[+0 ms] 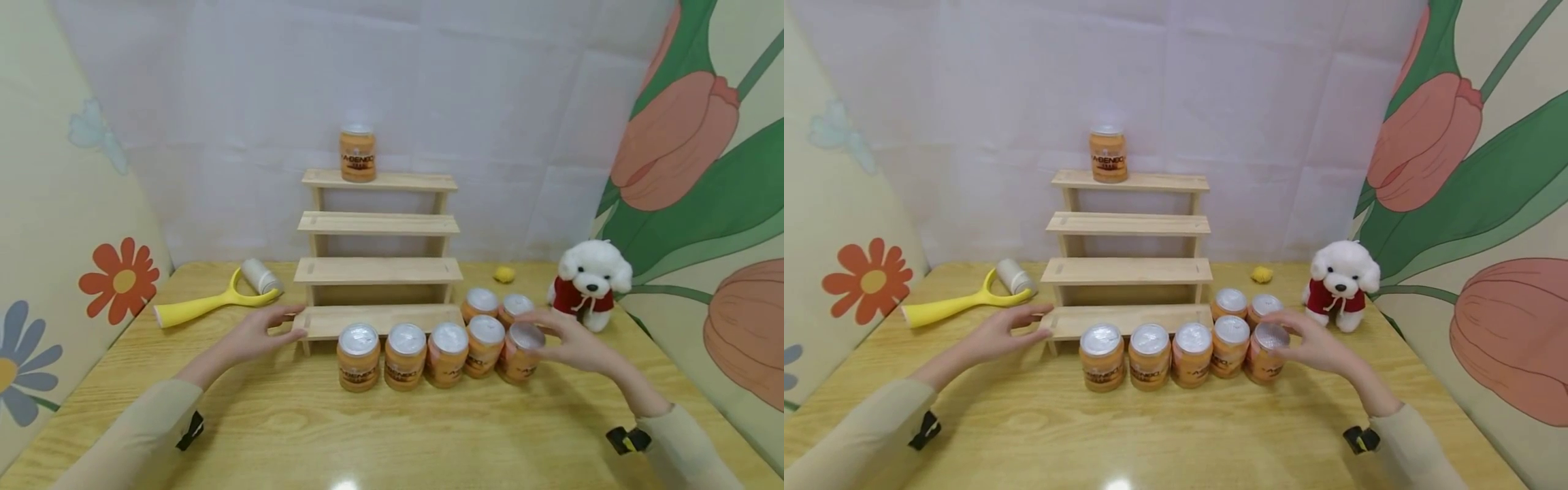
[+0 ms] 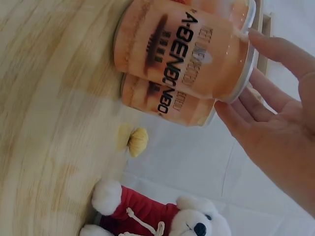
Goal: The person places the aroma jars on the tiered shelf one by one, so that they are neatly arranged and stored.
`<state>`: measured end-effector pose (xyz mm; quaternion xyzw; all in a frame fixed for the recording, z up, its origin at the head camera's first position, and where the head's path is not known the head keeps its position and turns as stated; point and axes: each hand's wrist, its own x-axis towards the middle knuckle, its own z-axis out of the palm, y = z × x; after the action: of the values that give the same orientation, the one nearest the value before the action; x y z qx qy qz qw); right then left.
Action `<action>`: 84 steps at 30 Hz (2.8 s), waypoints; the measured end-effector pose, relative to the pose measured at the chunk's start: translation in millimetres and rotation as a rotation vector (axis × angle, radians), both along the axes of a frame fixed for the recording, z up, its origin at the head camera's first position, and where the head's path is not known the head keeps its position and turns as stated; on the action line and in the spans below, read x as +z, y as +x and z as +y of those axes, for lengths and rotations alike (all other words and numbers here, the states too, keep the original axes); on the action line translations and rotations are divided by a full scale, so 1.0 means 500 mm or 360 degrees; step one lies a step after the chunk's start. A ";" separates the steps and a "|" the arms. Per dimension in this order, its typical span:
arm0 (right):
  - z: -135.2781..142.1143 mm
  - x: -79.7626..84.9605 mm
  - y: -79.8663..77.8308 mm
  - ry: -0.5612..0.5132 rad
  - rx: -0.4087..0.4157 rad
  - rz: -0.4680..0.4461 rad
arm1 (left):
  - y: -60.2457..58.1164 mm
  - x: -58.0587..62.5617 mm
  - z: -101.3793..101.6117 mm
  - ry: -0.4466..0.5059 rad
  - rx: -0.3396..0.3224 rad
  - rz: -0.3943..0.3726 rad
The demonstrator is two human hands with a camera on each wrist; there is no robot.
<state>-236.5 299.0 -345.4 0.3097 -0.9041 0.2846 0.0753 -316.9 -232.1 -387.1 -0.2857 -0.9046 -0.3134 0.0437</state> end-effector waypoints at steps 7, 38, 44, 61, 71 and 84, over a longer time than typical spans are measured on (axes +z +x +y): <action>0.004 0.003 -0.001 0.0026 -0.0079 -0.0097 | -0.002 -0.003 -0.002 0.0001 -0.0007 0.0001; -0.008 -0.026 0.022 -0.0101 -0.0579 -0.0483 | 0.000 0.001 -0.004 -0.0039 0.0024 0.0003; -0.003 -0.022 0.031 -0.0107 -0.0585 -0.0455 | 0.001 0.003 -0.001 -0.0038 0.0026 -0.0030; -0.011 0.058 0.057 -0.0154 -0.0563 -0.0376 | 0.001 -0.001 -0.002 -0.0001 0.0024 -0.0043; -0.018 0.127 0.047 -0.0009 -0.0546 -0.0285 | 0.007 0.002 -0.001 0.0041 0.0006 -0.0037; -0.073 0.162 0.004 -0.0202 -0.0544 -0.0318 | 0.008 0.003 -0.001 0.0019 0.0012 -0.0069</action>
<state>-234.4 262.6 -264.5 0.1167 -0.9267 0.3536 0.0517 -312.8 -232.8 -385.4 -0.2753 -0.9044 -0.3248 0.0271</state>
